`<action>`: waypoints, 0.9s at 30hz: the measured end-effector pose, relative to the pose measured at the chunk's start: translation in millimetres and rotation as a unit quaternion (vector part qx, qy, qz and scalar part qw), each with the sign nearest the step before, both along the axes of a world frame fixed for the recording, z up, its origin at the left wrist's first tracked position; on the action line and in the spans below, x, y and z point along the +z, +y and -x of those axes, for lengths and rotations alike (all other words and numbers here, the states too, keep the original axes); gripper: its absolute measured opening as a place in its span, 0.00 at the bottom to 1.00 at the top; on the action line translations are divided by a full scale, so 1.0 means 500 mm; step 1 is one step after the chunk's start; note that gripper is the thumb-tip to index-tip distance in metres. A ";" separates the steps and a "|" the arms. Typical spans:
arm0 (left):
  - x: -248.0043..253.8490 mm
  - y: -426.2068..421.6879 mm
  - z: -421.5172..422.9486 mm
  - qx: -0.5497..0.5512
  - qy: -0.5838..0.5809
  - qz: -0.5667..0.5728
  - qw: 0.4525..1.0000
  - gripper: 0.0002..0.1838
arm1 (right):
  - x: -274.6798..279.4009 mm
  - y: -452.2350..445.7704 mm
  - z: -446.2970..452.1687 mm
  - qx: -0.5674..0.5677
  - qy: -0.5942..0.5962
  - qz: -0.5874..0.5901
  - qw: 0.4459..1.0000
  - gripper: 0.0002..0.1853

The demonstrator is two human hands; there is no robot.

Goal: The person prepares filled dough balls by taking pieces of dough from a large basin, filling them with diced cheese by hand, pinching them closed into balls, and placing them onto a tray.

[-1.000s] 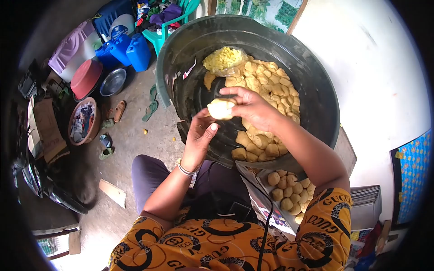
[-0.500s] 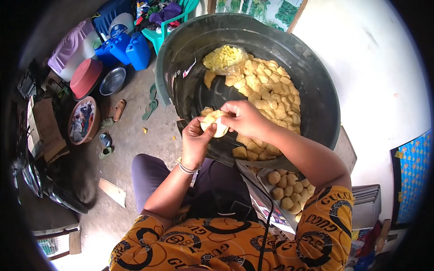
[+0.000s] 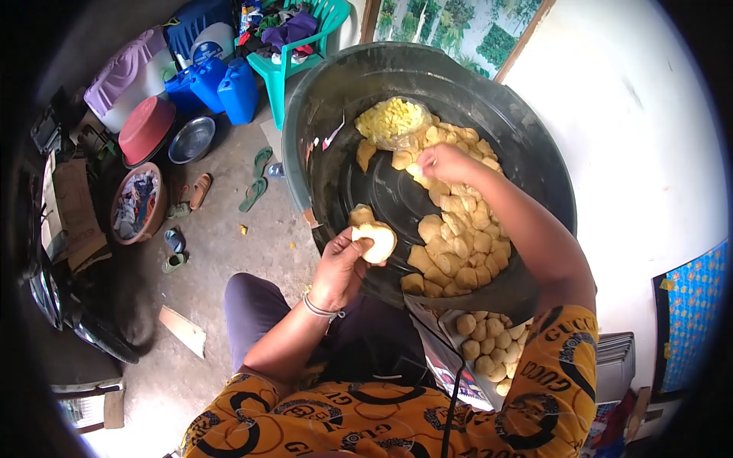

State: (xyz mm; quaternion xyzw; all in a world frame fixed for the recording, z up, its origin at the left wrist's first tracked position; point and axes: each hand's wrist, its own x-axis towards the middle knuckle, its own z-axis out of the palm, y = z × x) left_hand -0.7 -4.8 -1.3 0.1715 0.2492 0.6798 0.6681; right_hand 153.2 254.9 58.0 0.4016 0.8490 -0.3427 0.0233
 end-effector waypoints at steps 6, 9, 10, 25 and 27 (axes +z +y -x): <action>-0.016 0.006 -0.003 -0.010 0.030 0.005 0.999 0.11 | -0.073 0.215 0.070 -0.028 -0.046 -0.360 0.932 0.08; -0.025 0.008 -0.003 -0.016 0.039 0.010 0.999 0.12 | -0.086 0.241 0.117 -0.048 -0.106 -0.363 0.925 0.09; -0.026 0.008 -0.002 -0.024 0.038 0.009 0.999 0.13 | -0.088 0.237 0.135 -0.066 -0.129 -0.345 0.927 0.10; -0.005 0.007 0.008 -0.040 -0.018 0.013 0.999 0.21 | -0.052 0.241 0.129 -0.146 -0.211 -0.291 0.922 0.20; -0.008 0.007 0.008 -0.042 -0.022 0.014 0.999 0.22 | -0.058 0.237 0.132 -0.141 -0.197 -0.302 0.922 0.18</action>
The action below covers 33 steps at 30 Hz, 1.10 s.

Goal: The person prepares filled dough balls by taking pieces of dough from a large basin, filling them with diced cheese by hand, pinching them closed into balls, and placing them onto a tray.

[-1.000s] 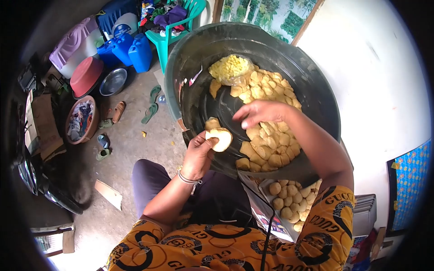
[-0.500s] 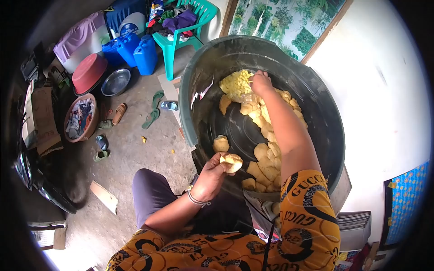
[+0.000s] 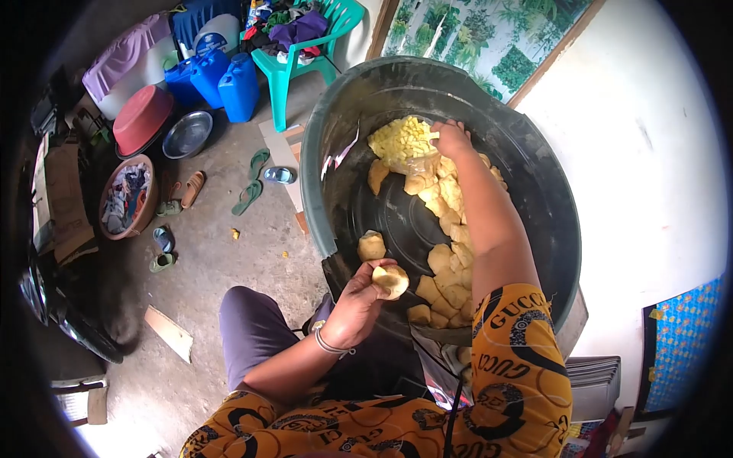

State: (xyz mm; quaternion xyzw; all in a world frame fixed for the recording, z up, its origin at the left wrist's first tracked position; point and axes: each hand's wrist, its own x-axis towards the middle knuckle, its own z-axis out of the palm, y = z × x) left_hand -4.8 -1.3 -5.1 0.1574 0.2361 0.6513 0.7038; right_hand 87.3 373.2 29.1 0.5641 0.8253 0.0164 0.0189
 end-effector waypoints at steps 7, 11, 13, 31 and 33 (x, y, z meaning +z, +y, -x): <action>-0.004 0.000 0.001 -0.001 -0.005 0.001 1.000 0.22 | -0.025 0.030 0.018 0.016 0.006 -0.064 0.998 0.16; -0.006 0.002 -0.001 -0.006 0.002 -0.003 1.000 0.22 | -0.046 0.091 0.004 0.015 0.308 0.074 0.949 0.12; -0.005 0.002 -0.001 -0.006 0.005 -0.005 1.000 0.22 | -0.038 0.078 0.006 -0.004 0.458 0.157 0.875 0.13; -0.018 0.001 -0.013 0.117 0.000 0.007 0.993 0.19 | 0.192 -0.398 -0.056 0.126 0.367 0.517 0.763 0.12; -0.011 -0.003 -0.020 0.138 0.031 0.002 0.990 0.22 | 0.192 -0.461 -0.070 0.159 0.344 0.507 0.774 0.12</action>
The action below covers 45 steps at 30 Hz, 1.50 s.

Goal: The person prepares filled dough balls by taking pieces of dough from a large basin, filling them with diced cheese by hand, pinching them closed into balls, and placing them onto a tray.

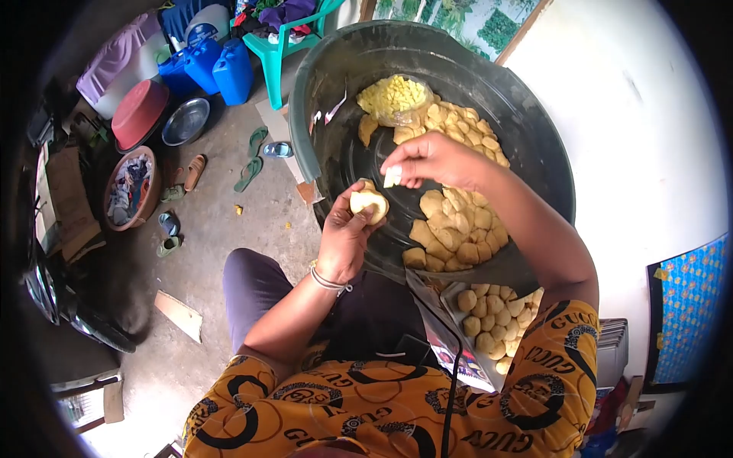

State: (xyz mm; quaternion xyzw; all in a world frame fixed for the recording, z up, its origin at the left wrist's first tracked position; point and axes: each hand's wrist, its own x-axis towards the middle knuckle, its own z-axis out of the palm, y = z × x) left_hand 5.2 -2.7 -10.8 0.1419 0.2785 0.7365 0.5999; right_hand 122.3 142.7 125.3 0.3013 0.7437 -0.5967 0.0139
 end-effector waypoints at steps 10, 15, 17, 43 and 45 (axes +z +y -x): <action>0.009 -0.013 -0.008 -0.001 0.085 -0.006 0.996 0.17 | -0.065 -0.095 -0.010 0.052 0.030 -0.143 0.988 0.12; 0.022 -0.019 -0.006 -0.041 0.055 -0.042 0.997 0.18 | -0.074 -0.095 -0.020 0.044 0.024 -0.227 0.973 0.11; 0.021 -0.019 -0.006 -0.056 0.055 -0.047 0.996 0.19 | -0.081 -0.087 -0.026 0.032 0.027 -0.209 0.977 0.11; 0.023 -0.025 0.011 -0.117 -0.007 -0.111 0.987 0.20 | -0.060 0.000 -0.056 -0.063 0.048 0.131 0.988 0.09; 0.021 -0.024 0.014 -0.106 -0.020 -0.097 0.989 0.20 | -0.110 0.036 -0.061 -0.110 -0.018 0.023 0.993 0.08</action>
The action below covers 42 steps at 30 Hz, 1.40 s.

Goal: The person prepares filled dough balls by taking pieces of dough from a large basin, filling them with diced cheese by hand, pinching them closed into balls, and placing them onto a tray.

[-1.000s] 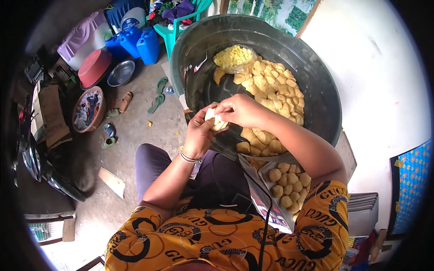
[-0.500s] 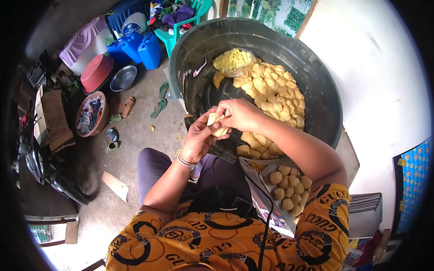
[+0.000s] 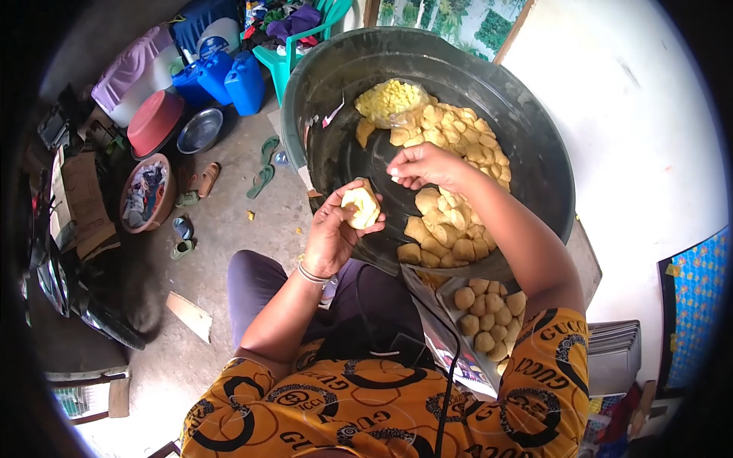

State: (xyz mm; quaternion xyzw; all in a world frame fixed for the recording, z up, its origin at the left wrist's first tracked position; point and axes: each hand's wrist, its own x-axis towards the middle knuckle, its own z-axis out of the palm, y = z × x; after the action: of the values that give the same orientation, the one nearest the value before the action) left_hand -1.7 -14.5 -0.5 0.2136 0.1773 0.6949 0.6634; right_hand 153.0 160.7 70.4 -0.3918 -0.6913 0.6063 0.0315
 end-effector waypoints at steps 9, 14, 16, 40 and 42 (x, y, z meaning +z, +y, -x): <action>-0.007 0.000 -0.012 0.089 0.021 0.031 0.995 0.14 | -0.149 0.043 -0.024 0.033 -0.166 -0.135 0.976 0.13; -0.008 0.000 -0.013 0.082 0.038 0.036 0.995 0.13 | -0.105 0.055 -0.015 0.034 -0.074 -0.095 0.992 0.13; 0.001 0.000 -0.012 0.074 0.037 0.045 0.996 0.14 | -0.016 -0.009 0.014 0.034 -0.043 -0.037 0.998 0.15; 0.006 0.006 -0.008 0.012 -0.059 -0.051 0.997 0.21 | 0.019 -0.132 0.048 0.102 0.093 -0.404 0.904 0.08; 0.006 0.006 -0.003 -0.021 -0.102 -0.076 0.992 0.26 | 0.011 -0.125 0.046 0.086 0.119 -0.408 0.901 0.11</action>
State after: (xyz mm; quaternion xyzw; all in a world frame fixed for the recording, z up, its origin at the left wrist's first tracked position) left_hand -0.4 -11.7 2.3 0.1947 0.0508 0.7104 0.6745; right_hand 130.1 98.0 76.0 -0.2090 -0.9001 0.3136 0.2185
